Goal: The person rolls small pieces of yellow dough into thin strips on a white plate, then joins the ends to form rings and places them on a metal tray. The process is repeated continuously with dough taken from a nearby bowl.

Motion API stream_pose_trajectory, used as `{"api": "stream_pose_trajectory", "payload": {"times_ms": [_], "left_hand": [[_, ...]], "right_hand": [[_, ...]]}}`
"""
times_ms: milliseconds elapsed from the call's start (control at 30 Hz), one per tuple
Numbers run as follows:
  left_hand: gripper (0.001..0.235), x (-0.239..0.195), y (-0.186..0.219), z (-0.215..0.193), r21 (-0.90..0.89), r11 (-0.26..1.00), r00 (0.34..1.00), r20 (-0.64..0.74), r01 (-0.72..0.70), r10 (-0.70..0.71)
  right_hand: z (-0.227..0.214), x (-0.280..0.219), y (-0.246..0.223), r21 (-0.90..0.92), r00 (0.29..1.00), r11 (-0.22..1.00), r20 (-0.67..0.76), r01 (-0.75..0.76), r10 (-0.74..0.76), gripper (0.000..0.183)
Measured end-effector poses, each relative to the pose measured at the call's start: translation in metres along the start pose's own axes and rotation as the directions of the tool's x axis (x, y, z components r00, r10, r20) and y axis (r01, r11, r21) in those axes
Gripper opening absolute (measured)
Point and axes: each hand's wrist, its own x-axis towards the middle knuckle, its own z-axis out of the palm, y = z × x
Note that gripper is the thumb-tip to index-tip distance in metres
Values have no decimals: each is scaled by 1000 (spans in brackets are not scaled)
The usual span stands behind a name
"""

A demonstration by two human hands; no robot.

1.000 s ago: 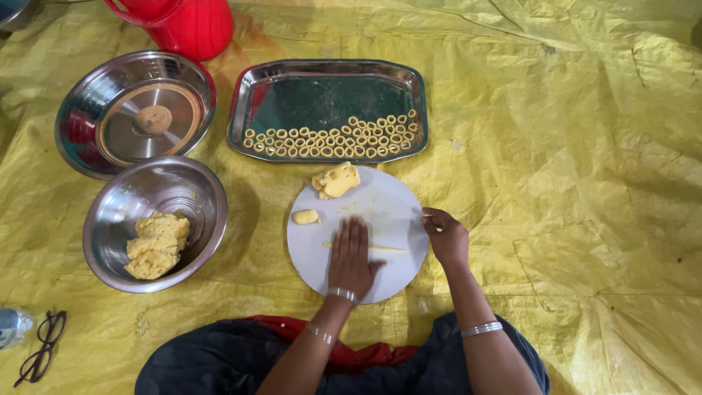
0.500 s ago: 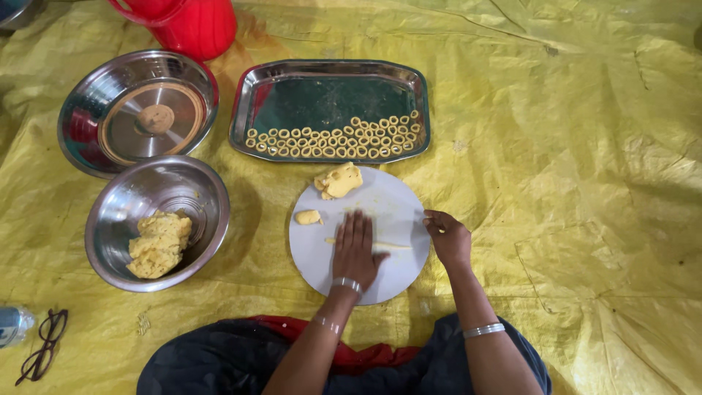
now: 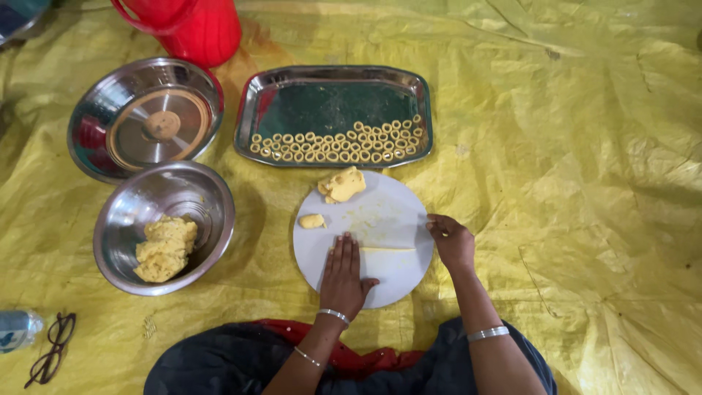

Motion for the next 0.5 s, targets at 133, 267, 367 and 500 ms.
{"api": "stream_pose_trajectory", "payload": {"times_ms": [133,267,367,500], "left_hand": [[98,45,-6,-5,-43,999,998,-64,8,-10],[97,50,1,-8,-21,999,999,-20,43,-43],[97,7,9,-8,-9,998,997,53,63,-63],[95,-8,7,1,8,1000,999,11,30,-30]], "right_hand": [[0,-1,-1,10,1000,1000,-12,26,-26,27],[-6,-9,-11,-35,1000,999,-15,-7,6,26],[-6,-10,-31,-63,995,995,-70,73,-77,25],[0,-24,-52,-68,966,967,-77,244,-249,24]]}}
